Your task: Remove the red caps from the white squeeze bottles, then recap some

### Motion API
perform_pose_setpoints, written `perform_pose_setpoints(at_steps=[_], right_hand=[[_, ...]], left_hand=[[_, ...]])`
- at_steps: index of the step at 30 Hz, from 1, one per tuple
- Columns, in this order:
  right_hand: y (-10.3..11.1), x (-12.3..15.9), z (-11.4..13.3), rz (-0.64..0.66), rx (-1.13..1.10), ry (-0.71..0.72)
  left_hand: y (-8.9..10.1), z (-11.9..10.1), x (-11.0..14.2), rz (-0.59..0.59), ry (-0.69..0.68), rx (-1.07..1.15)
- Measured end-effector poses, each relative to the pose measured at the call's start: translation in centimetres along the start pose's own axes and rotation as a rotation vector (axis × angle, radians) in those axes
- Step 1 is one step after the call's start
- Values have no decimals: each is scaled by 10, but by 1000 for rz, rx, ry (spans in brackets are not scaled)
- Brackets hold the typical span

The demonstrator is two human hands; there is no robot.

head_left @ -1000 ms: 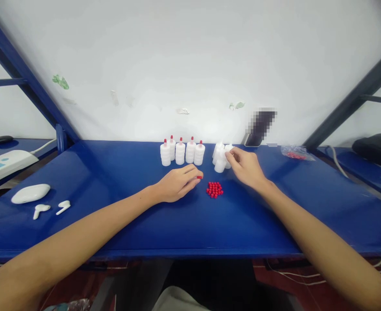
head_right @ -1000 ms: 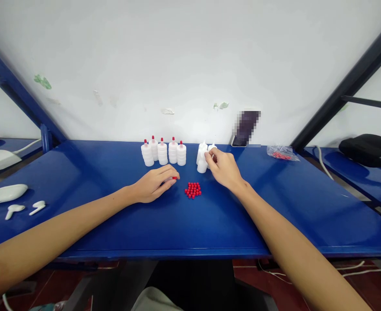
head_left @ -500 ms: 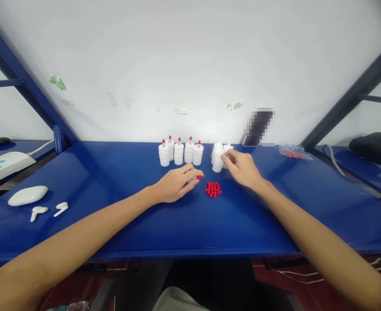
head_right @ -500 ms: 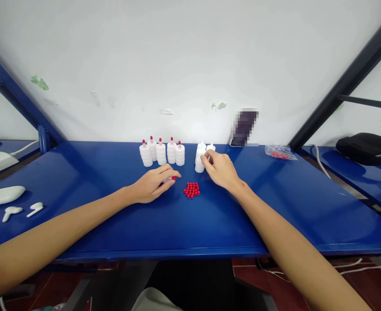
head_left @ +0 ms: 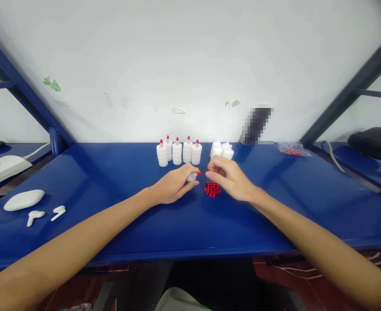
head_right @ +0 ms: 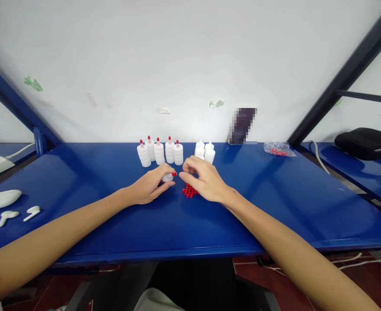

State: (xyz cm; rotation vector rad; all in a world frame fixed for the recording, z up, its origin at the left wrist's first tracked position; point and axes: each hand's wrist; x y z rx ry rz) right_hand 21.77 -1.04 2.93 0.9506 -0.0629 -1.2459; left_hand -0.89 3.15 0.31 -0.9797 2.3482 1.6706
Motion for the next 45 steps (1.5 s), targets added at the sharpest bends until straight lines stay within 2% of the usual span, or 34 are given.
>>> perform_pose_setpoints(at_steps=[2,4,9,13,16,19,21,23,26,28,31,36,45], right_hand=[[-4,2,4,26,190,65],[-7,4,8,49,271,110],[-7,6,15,165,346,67],[-4,5,15,232,412,172],[-2,5,13,217,366,195],[6,4,11,151,321,104],[16,2,6,156,377,27],[27,0,0,224,485,-63],[42,-2,-12,423,571,-230],[47,-2,-18,542,549,-305],[48,-1,-19,607,494,-324],[47,0,-15,607,374,-256],[44,3,-21,575,250,-160]], left_hand=[[0,0,-1,36,-37,21],[-1,0,-1,64,-91,25],[-3,3,-1,52,-197,-79],[-3,3,0,58,-204,-112],[-1,2,1,66,-176,-136],[1,1,2,47,-111,-103],[1,0,1,55,-71,-66],[1,0,1,67,-55,-45],[1,0,0,68,-35,-92],[0,1,0,63,-15,-149],[-1,2,0,38,16,-176],[-3,1,0,-21,64,-155],[-2,3,-1,64,20,-110]])
Point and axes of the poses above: each hand's wrist, its own x-axis away from the middle knuckle, its own y-axis out of the back of the hand, z = x × y, and after that the axes turned 3 degrees about x, right-handed
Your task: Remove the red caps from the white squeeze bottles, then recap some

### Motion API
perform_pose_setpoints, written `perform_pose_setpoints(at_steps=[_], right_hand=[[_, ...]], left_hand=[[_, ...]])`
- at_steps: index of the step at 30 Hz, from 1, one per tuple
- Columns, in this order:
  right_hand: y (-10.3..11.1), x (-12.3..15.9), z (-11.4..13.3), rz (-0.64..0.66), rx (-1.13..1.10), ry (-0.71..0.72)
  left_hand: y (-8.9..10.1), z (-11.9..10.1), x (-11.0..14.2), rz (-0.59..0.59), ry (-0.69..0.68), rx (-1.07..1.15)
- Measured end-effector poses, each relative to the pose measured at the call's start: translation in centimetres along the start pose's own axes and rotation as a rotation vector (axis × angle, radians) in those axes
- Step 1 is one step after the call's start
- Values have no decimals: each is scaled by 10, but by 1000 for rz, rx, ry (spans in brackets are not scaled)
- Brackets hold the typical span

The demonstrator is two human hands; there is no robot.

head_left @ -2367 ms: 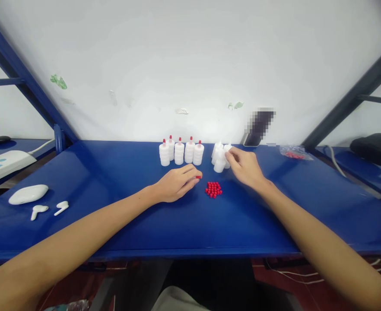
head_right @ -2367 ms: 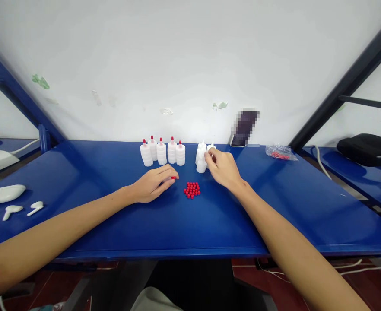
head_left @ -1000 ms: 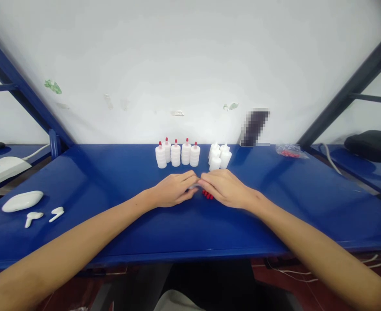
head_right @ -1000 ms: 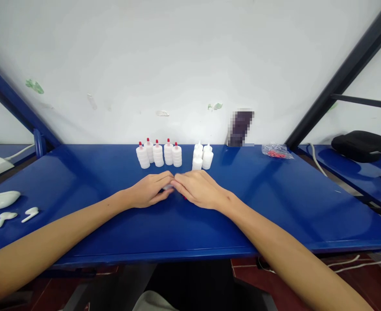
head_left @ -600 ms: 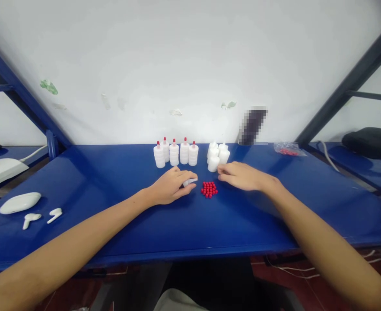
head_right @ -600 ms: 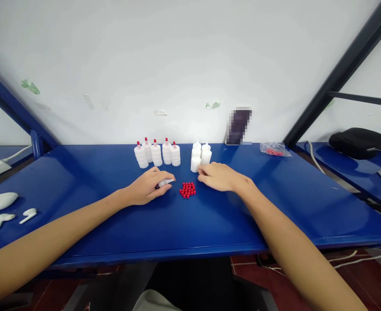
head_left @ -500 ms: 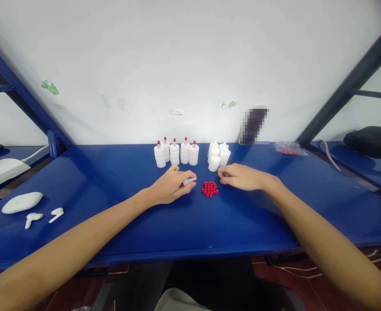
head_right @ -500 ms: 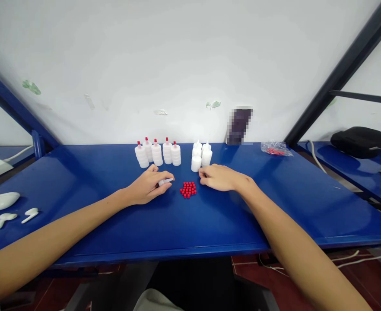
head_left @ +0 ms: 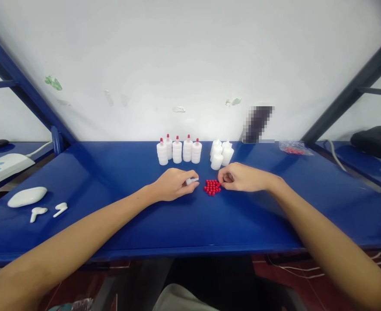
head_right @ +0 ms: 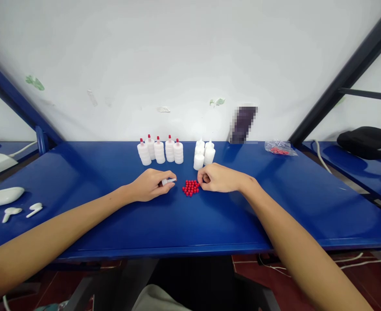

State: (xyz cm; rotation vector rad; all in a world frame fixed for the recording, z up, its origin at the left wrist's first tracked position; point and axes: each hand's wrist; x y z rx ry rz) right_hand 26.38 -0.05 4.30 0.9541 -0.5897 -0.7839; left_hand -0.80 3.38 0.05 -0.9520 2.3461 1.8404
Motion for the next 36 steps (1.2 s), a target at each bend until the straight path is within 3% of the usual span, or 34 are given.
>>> perform_pose_setpoints(at_steps=[4,10,15,17,20,24,29,36], right_hand=[[0,0,2,-21,7,33],[0,-1,3,-181,-23,126],[-18,-5,19,-698,-95,352],[-26,-7,26,-802,-54,463],[-34,-9,32,-802,75,465],[-39,-12,35,-698,128,399],[-42,-14,42,-768,158,342],[-43,-16,46,-744,263,298]], left_hand=[[1,0,0,13,2,-17],[4,-1,3,-36,-49,28],[3,-5,3,-93,-110,-45],[1,-8,2,-123,-187,-81],[-2,-11,2,-188,-265,-125],[-4,-9,3,-227,-240,-109],[-5,-7,3,-204,-241,-77],[-3,-5,0,-126,-164,-153]])
Point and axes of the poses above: each hand's wrist, its own x-axis away from the middle knuckle, its own y-axis out of the back of the hand, z = x × y, and after that the axes turned 3 degrees about x, right-handed
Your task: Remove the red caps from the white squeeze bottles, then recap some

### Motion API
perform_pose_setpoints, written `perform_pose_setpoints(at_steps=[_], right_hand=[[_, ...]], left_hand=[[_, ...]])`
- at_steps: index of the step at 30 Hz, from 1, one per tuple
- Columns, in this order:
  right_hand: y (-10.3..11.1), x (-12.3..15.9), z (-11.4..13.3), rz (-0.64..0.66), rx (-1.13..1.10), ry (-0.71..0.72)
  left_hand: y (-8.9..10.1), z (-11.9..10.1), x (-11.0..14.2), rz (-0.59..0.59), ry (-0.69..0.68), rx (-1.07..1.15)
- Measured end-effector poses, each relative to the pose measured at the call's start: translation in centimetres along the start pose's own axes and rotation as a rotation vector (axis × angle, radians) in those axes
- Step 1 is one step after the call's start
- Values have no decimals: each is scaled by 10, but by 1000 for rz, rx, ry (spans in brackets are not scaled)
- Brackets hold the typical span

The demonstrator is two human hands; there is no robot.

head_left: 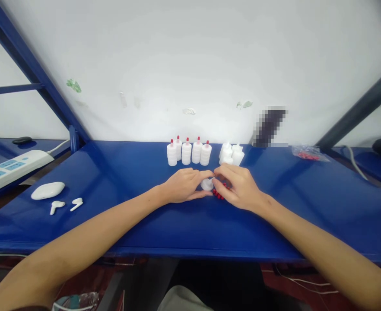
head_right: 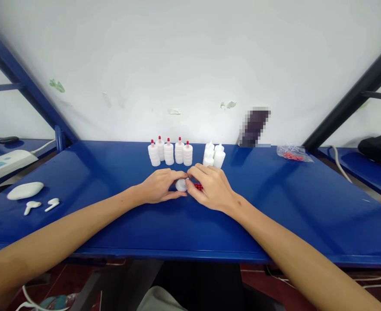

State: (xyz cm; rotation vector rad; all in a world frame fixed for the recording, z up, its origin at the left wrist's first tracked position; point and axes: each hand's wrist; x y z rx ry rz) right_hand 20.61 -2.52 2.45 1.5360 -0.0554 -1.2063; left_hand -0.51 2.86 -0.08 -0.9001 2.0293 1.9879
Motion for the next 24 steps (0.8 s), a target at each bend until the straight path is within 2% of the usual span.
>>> perform_pose_setpoints(at_steps=[3,6,11,16,21,24], right_hand=[[0,0,0,-11,64,26],[-1,0,-2,-7,26,-13],[-6,1,-7,1,-134,-99],[-12,2,-9,-16,-317,-151],[-7,3,-6,-21,-363,-82],[-1,4,-5,91,-342,-21]], left_hand=[[0,2,0,-9,19,16],[0,4,0,-14,44,83],[-5,8,3,-106,62,180],[-4,8,3,-124,76,215],[-2,8,3,-180,101,258],[-4,10,3,-190,128,295]])
Point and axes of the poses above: each hand's wrist, its own x-axis away from the middle knuckle, its own y-axis out of the back of the hand, z = x × y, and after that the axes turned 3 degrees about x, right-handed
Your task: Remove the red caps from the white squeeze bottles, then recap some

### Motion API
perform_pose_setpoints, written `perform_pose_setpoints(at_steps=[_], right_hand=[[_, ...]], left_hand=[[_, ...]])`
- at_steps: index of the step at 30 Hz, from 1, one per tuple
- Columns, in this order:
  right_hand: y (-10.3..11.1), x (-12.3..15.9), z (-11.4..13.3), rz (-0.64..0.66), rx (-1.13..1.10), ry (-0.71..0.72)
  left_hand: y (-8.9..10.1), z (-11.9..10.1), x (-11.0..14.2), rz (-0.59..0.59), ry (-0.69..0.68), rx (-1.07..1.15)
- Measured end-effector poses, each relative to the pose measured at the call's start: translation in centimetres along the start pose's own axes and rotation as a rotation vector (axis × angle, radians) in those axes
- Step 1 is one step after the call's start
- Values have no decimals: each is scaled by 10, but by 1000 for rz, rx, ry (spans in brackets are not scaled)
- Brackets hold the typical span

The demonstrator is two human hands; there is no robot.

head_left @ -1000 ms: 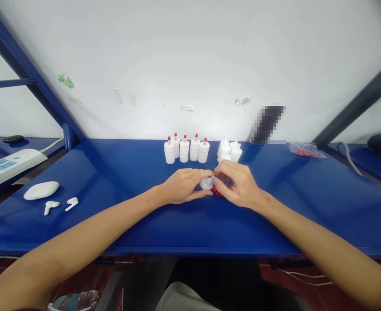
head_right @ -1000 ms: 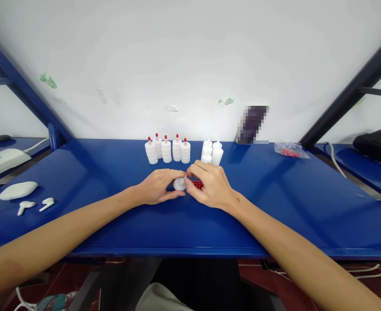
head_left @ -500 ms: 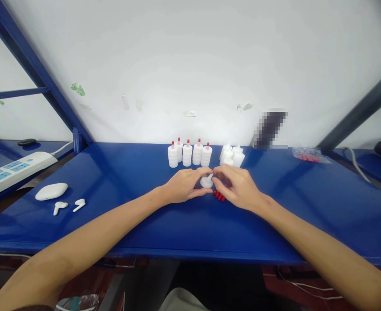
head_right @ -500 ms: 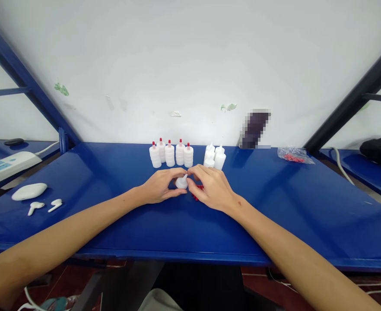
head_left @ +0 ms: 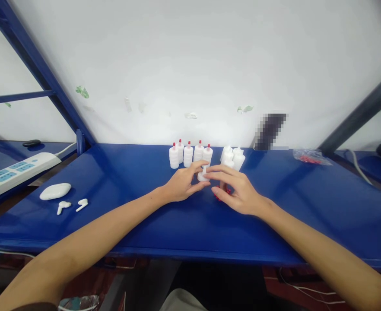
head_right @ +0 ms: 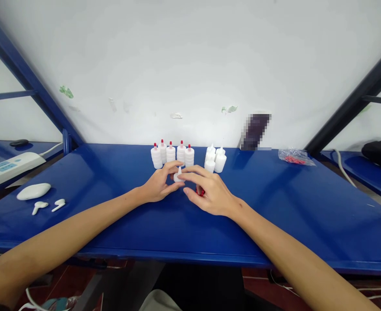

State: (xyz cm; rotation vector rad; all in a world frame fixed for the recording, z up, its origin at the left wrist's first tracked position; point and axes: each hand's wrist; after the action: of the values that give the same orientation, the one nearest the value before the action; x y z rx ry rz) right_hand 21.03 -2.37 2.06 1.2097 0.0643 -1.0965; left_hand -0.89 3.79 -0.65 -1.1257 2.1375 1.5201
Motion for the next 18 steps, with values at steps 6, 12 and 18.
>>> perform_pose_setpoints(at_steps=[6,12,18], right_hand=[[5,0,-1,66,111,-6],[22,-2,-20,-277,295,15],[38,1,-51,-339,454,-153]], left_hand=[[0,2,0,45,23,29],[11,4,-3,94,45,72],[38,11,-9,-216,6,-44]])
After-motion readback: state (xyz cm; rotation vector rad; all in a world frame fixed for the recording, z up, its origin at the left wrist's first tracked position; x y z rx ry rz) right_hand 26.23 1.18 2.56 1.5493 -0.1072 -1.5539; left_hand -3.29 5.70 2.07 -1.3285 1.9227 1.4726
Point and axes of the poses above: each hand's wrist, its own x-axis away from the middle knuckle, its own y-axis out of the back of the hand, z = x × y, and after that the axes turned 3 degrees about x, right-handed
